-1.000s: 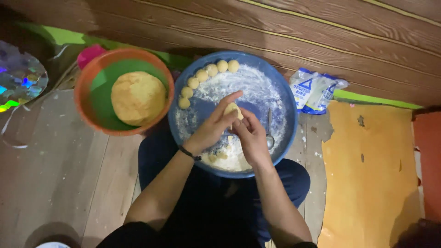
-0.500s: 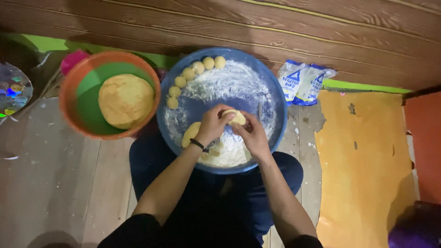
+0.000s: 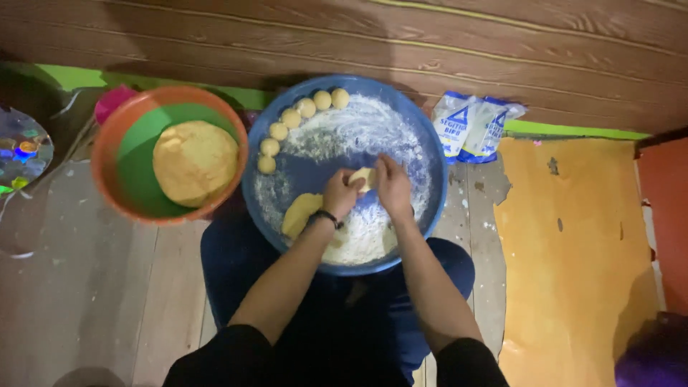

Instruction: The person is manually pinching pieces of dough from a larger mass, rolling them into small balls, and arranging them in a circular tray.

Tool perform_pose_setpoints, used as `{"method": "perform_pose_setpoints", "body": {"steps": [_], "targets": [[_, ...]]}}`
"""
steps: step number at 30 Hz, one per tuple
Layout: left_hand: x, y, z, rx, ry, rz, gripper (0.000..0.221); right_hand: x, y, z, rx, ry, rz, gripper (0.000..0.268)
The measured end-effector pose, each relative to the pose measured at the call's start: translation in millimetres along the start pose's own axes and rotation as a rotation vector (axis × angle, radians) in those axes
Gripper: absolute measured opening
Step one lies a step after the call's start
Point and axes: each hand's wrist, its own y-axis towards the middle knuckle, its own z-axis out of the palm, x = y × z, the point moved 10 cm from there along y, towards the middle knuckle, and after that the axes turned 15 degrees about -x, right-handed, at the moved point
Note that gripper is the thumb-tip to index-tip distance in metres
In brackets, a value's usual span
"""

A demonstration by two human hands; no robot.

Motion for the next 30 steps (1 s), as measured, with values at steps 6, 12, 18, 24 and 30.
{"method": "perform_pose_setpoints", "body": {"steps": [6, 12, 18, 24, 30], "targets": [[12, 3, 4, -0.051, 0.279, 0.029, 0.028, -41, 2, 49, -0.244, -0.344, -0.254, 0.026], [8, 4, -16, -0.001, 0.379, 0.079, 0.032, -51, 12, 88, -0.279, -0.493, -0.324, 0.033], [-29, -7, -17, 0.107, 0.412, 0.216, 0.026, -51, 24, 114, -0.242, -0.459, -0.512, 0.023], [-31, 3, -15, 0.196, 0.434, 0.129, 0.02, -20, 40, 102, -0.316, -0.43, -0.587, 0.025], [25, 21, 8, 0.186, 0.471, 0.157, 0.038, -58, 54, 116, -0.214, -0.318, -0.385, 0.049]]}}
